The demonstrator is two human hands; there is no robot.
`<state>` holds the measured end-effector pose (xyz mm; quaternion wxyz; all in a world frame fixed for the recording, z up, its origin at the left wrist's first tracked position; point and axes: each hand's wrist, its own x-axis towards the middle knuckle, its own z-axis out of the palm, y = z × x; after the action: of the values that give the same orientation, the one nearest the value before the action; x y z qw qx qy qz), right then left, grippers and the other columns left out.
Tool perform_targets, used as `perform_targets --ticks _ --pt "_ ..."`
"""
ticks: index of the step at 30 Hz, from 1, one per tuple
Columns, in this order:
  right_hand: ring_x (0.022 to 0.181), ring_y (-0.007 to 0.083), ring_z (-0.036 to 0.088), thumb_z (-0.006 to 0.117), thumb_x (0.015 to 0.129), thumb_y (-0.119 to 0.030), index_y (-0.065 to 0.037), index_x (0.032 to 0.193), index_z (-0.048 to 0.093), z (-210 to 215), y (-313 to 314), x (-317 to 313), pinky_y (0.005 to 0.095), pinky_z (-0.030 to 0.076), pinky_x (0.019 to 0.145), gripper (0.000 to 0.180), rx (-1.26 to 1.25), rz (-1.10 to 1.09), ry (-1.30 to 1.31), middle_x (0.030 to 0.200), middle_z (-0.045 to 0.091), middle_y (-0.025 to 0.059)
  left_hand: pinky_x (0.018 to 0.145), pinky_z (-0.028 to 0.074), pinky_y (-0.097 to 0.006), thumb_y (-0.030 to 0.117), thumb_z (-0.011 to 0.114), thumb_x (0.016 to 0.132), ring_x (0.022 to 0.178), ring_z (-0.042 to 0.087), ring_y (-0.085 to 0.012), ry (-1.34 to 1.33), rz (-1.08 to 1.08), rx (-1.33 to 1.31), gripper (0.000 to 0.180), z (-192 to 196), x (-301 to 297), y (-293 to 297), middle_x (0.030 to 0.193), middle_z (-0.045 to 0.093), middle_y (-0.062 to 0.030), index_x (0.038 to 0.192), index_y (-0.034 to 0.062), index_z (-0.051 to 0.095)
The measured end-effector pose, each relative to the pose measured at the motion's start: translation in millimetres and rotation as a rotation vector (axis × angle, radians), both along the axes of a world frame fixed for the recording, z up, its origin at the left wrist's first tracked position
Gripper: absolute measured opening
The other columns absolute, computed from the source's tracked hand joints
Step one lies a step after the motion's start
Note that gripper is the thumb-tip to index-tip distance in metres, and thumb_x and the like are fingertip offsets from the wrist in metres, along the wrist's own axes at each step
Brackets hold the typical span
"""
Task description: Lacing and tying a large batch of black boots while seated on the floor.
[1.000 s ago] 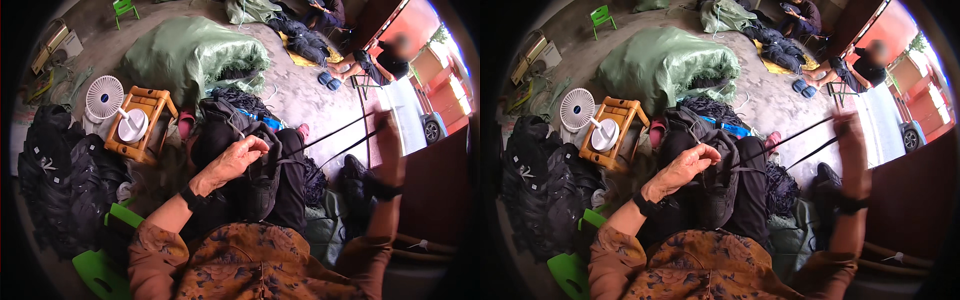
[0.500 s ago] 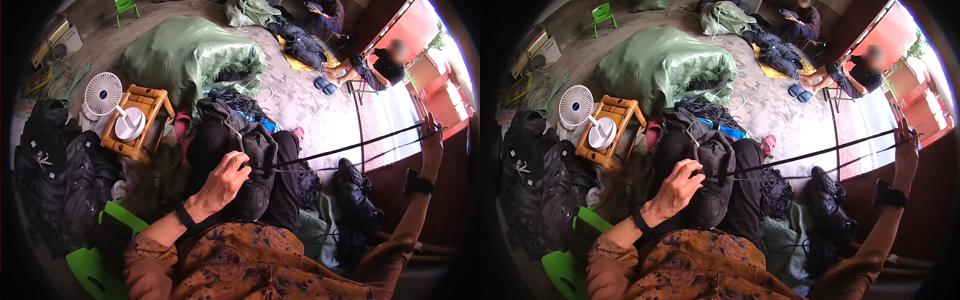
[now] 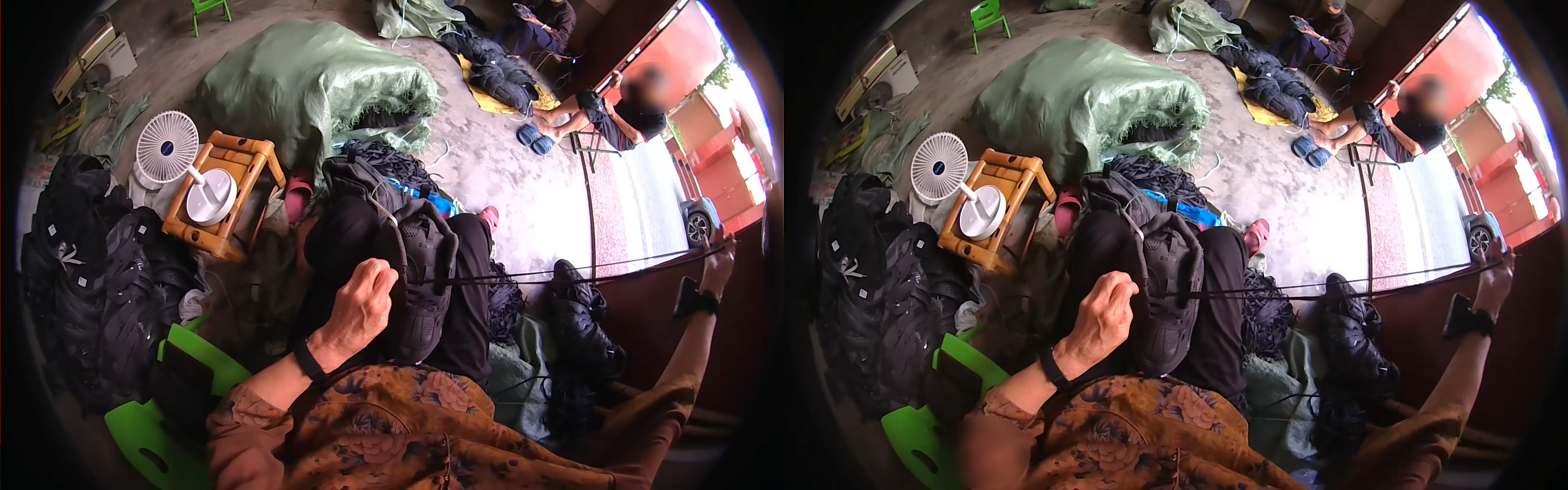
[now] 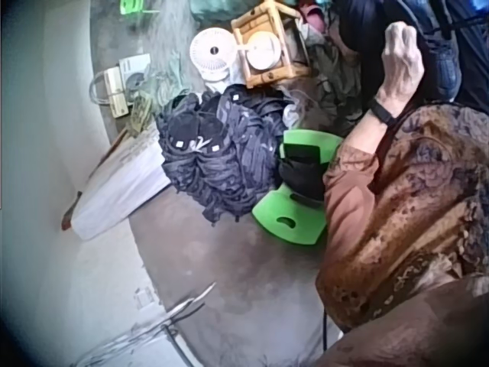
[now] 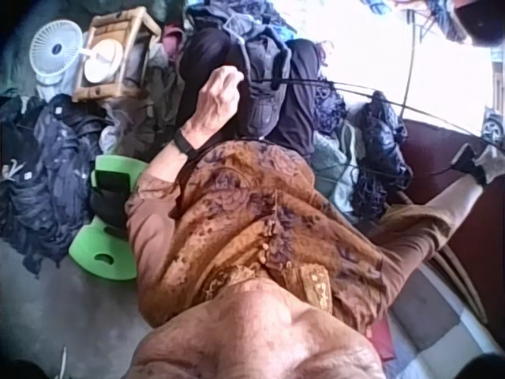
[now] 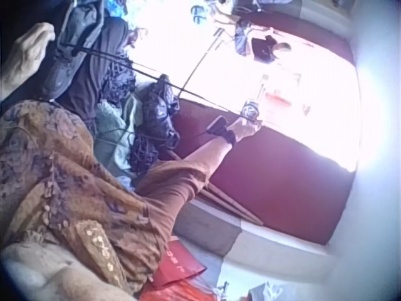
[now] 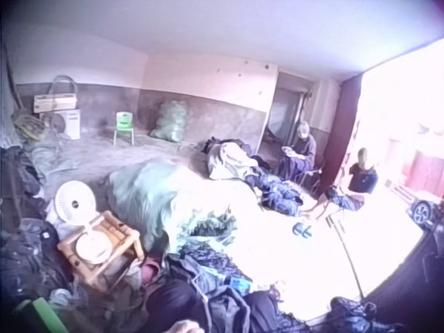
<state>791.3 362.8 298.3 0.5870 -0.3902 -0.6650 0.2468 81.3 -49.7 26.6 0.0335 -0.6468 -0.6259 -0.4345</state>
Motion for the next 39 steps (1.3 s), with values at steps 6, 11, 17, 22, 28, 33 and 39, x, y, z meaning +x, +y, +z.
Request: perform_targets --ticks 6,11,17,22,28,33,39 --pt "0.086 0.0108 0.058 0.054 0.098 -0.022 -0.005 0.103 0.060 -133.1 -52.0 -214.2 0.0286 0.049 0.086 0.020 -0.403 0.199 0.327 0.094 0.063 0.0056 0.071 0.051 -0.036 -0.006 0.067 0.070 0.087 0.060 -0.0257 -0.009 -0.072 0.043 0.024 22.0 6.1 -2.3 0.089 0.057 -0.0068 0.090 0.0045 0.062" --pt "0.053 0.0045 0.040 0.054 0.097 -0.033 -0.007 0.097 0.065 -203.7 -182.5 -391.8 0.0207 0.034 0.050 0.028 -0.701 0.254 -0.302 0.073 0.060 -0.0009 0.073 0.044 -0.034 0.009 0.075 0.069 0.087 0.052 -0.0209 0.090 -0.148 -0.139 0.019 29.5 25.0 12.0 0.089 0.053 -0.0019 0.085 0.0082 0.063" --pt "0.059 0.0058 0.053 0.051 0.099 -0.013 -0.001 0.097 0.063 -239.2 -278.3 -478.6 0.0211 0.045 0.055 0.017 -0.772 0.663 -0.260 0.097 0.068 0.0047 0.078 0.041 -0.036 0.010 0.069 0.077 0.090 0.053 -0.0215 -0.161 -0.238 -0.279 0.009 29.0 23.7 18.6 0.090 0.056 -0.0020 0.080 0.0088 0.061" --pt "0.061 0.0041 0.053 0.052 0.099 -0.018 -0.003 0.102 0.062 -247.5 -281.0 -477.0 0.0194 0.044 0.057 0.018 -0.868 0.700 -0.290 0.083 0.064 -0.0001 0.083 0.041 -0.037 0.015 0.065 0.083 0.093 0.054 -0.0213 -0.369 -0.356 -0.417 0.006 29.5 15.3 22.9 0.092 0.058 -0.0001 0.082 0.0116 0.060" --pt "0.058 0.0033 0.052 0.054 0.098 -0.018 -0.004 0.098 0.065 -212.5 -291.1 -500.6 0.0189 0.043 0.054 0.018 -0.777 0.651 -0.152 0.072 0.062 -0.0011 0.074 0.036 -0.041 0.018 0.068 0.081 0.088 0.053 -0.0213 -0.124 0.018 -0.302 0.010 16.8 57.2 31.4 0.087 0.058 0.0035 0.086 0.0154 0.059" --pt "0.059 0.0070 0.058 0.056 0.095 -0.008 0.000 0.096 0.064 -158.9 -314.1 -536.2 0.0223 0.045 0.052 0.011 -0.539 0.935 -0.163 0.070 0.063 0.0033 0.078 0.037 -0.044 0.023 0.076 0.072 0.099 0.053 -0.0263 0.017 0.022 -0.220 0.052 0.0 51.3 24.9 0.114 0.055 -0.0074 0.116 0.0099 0.053" --pt "0.062 0.0149 0.061 0.058 0.091 -0.004 0.000 0.097 0.063 -204.6 -258.0 -548.0 0.0299 0.047 0.059 0.009 -0.341 0.534 -0.393 0.072 0.065 0.0099 0.091 0.043 -0.044 0.012 0.073 0.076 0.113 0.053 -0.0327 -0.054 0.012 0.019 0.043 34.4 8.1 30.4 0.122 0.054 -0.0133 0.115 0.0040 0.057"
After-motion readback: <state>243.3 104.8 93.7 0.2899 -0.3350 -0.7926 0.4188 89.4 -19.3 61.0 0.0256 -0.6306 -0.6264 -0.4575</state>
